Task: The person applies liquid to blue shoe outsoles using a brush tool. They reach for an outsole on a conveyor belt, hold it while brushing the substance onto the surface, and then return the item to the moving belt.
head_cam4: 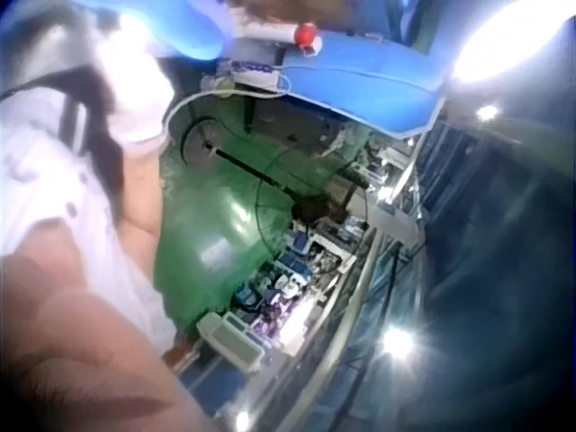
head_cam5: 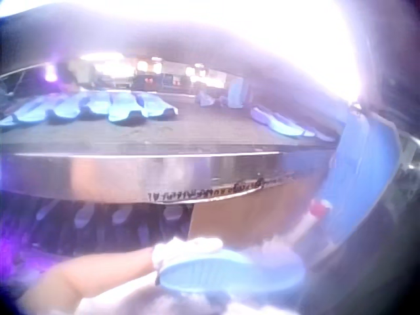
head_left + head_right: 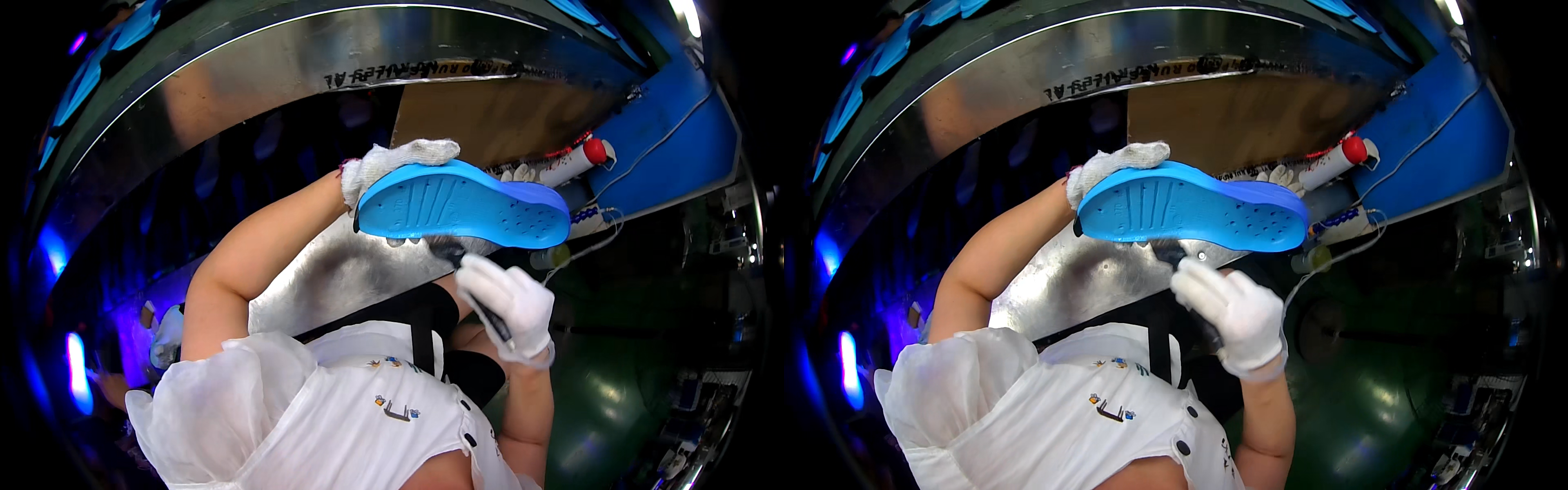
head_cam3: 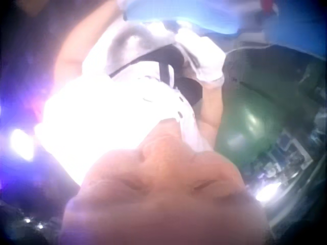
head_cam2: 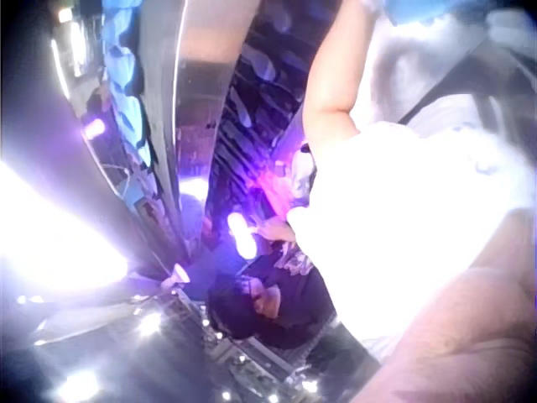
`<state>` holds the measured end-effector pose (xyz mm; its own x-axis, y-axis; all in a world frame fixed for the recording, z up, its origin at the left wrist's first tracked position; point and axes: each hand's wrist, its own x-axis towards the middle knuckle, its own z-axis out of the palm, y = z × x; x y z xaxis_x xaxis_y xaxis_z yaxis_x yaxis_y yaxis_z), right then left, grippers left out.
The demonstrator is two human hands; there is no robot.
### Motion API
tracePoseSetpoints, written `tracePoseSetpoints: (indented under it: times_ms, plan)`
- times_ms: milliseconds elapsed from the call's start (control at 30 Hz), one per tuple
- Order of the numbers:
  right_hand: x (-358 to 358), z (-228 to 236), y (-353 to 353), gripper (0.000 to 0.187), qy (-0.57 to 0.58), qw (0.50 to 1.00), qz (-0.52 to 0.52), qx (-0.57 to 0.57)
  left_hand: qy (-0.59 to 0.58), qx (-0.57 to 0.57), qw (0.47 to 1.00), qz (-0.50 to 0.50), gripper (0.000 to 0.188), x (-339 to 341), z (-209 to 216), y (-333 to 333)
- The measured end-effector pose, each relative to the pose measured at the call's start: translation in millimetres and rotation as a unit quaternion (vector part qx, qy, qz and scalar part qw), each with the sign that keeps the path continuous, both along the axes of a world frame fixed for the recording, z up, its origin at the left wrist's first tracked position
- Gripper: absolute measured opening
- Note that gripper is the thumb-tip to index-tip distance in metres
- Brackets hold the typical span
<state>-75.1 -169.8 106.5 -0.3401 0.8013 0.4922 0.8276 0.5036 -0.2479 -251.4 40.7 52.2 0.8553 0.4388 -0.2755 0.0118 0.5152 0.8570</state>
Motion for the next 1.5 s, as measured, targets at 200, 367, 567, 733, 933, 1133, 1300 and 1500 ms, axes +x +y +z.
tracePoseSetpoints:
  times_ms: [200, 367, 567, 733, 933, 1133, 1300, 1500]
  plan:
    - [9.5, -2.5, 3.0, 0.032, 0.076, 0.996, 0.040, -0.028, -0.105, 0.271, 0.956, 0.034, 0.048, -9.7, -20.4, 6.7]
    - [12.3, -7.8, -32.6, 0.031, 0.313, 0.948, 0.012, 0.059, -0.285, 0.033, 0.948, 0.139, 0.061, 28.9, 79.2, -22.6]
    - [4.9, -39.7, -16.6, 0.037, 0.500, 0.861, -0.029, 0.083, -0.356, -0.191, 0.895, 0.191, 0.091, 74.8, 183.2, 5.9]
    - [6.8, -42.7, -30.0, 0.024, 0.545, 0.835, -0.062, 0.040, 0.084, 0.622, 0.769, 0.123, 0.043, 52.7, 217.0, 34.6]
    - [-6.7, -47.0, -22.7, 0.023, 0.531, 0.846, -0.046, 0.009, 0.673, 0.634, 0.374, 0.071, 0.041, -36.0, 226.4, 133.5]
    - [2.4, -61.6, -22.0, 0.023, 0.533, 0.843, -0.076, -0.001, 0.539, 0.739, 0.341, 0.217, 0.020, -62.2, 215.2, 66.9]
    - [10.9, -63.7, -18.6, 0.030, 0.606, 0.782, -0.137, 0.040, 0.016, 0.811, 0.480, 0.334, 0.020, -74.3, 164.9, -38.1]
    - [16.2, -71.3, -14.7, 0.031, 0.612, 0.746, -0.255, 0.059, -0.140, 0.794, 0.555, 0.205, 0.028, -36.1, -5.9, -126.1]
